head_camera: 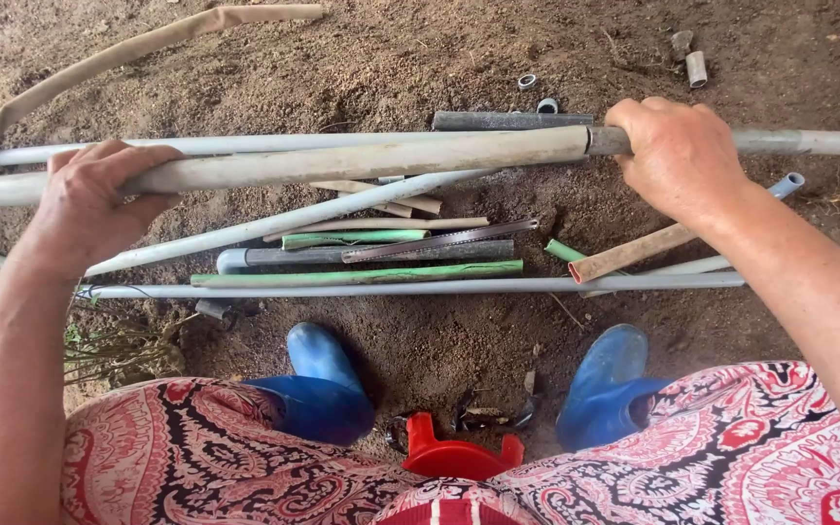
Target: The person sits on a small red stool and arranges several metal and plastic pipes on the ground. They then use black tape to wrap the end of a long metal pipe, securing it before placing it back with the others.
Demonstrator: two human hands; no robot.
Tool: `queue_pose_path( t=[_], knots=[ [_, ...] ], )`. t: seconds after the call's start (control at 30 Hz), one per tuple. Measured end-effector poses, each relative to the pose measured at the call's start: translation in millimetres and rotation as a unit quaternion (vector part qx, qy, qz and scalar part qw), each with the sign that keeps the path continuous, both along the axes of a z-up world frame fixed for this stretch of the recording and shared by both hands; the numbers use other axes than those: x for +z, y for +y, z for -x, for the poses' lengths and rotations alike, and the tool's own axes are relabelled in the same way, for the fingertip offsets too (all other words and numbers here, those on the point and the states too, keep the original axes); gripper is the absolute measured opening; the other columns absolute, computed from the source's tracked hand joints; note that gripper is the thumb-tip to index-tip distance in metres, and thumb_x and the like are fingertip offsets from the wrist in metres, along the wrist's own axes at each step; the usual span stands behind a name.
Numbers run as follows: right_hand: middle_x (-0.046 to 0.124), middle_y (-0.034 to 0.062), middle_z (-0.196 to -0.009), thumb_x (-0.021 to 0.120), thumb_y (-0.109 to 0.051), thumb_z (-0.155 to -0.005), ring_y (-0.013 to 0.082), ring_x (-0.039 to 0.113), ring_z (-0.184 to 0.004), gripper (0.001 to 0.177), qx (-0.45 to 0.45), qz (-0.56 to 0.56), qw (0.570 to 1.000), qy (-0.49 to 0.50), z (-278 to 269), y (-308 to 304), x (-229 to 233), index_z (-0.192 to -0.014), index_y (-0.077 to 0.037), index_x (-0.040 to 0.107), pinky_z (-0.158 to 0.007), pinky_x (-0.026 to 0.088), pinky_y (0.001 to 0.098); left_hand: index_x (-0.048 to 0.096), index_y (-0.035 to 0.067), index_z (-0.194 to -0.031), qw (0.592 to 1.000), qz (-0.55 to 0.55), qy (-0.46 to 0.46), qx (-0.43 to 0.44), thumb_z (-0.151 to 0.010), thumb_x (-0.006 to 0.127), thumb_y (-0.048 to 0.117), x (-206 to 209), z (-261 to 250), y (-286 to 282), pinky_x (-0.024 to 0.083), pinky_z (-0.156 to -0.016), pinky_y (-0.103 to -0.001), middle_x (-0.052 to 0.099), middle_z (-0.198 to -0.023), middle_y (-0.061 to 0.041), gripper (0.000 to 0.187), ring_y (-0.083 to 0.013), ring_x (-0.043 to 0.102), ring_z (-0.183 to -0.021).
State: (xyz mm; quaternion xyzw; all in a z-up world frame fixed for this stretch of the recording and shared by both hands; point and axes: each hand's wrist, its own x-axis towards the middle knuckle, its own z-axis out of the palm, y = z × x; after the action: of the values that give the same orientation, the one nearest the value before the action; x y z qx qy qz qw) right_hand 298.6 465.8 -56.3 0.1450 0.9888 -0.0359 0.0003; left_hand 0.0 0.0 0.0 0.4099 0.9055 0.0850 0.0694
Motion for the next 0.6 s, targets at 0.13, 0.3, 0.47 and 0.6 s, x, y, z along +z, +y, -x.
queue_pose_path(
  t=[0.13,0.3,0.47,0.6],
  knots=[
    [0.053,-0.0001,-0.069,0.067,-0.008,-0.09,0.0147,0.055,-0.061,0.014,0.004,0.004,1.0,-0.006,-1.0,-0.6,-4.8,-0.094,-0.017,0.059,-0.07,0.055,0.0378,0.063,0.011,-0.122,0.995,-0.041,-0.065,-0.062,-0.076,0.073,0.01,4.0,-12.2,11.6,0.053,-0.088,-0.036,0.067,-0.104,-0.014,0.047,-0.023,0.064,-0.086],
    [0.053,0.0028,-0.067,0.064,-0.003,-0.091,0.02,0.056,-0.065,0.014,-0.001,0.013,1.0,0.012,-1.2,-3.2,-2.2,-0.094,-0.014,0.058,-0.079,0.052,0.0444,0.06,0.02,-0.131,0.999,0.024,0.017,-0.023,-0.081,0.071,0.022,6.4,-17.3,15.1,0.033,-0.096,-0.04,0.066,-0.096,-0.003,0.051,-0.0195,0.056,-0.087],
    [0.053,0.0006,-0.068,0.058,0.002,-0.09,0.0167,0.051,-0.066,0.017,-0.043,0.029,0.997,-0.059,4.5,-23.0,-0.6,-0.084,-0.013,0.056,-0.075,0.045,0.0324,0.067,0.019,-0.132,0.971,-0.017,0.216,-0.105,-0.09,0.072,0.021,26.8,-31.6,16.4,0.036,-0.093,-0.042,0.069,-0.109,-0.01,0.042,-0.0266,0.059,-0.095],
    [0.062,0.0088,-0.086,0.066,-0.002,-0.084,0.0219,0.064,-0.078,0.018,-0.047,0.086,0.989,-0.11,10.1,-25.1,5.5,-0.099,-0.007,0.057,-0.074,0.06,0.0348,0.071,0.026,-0.133,0.952,-0.031,0.278,-0.128,-0.092,0.076,0.021,36.7,-40.6,17.8,0.038,-0.096,-0.043,0.069,-0.108,-0.002,0.041,-0.0259,0.062,-0.095]
  ],
)
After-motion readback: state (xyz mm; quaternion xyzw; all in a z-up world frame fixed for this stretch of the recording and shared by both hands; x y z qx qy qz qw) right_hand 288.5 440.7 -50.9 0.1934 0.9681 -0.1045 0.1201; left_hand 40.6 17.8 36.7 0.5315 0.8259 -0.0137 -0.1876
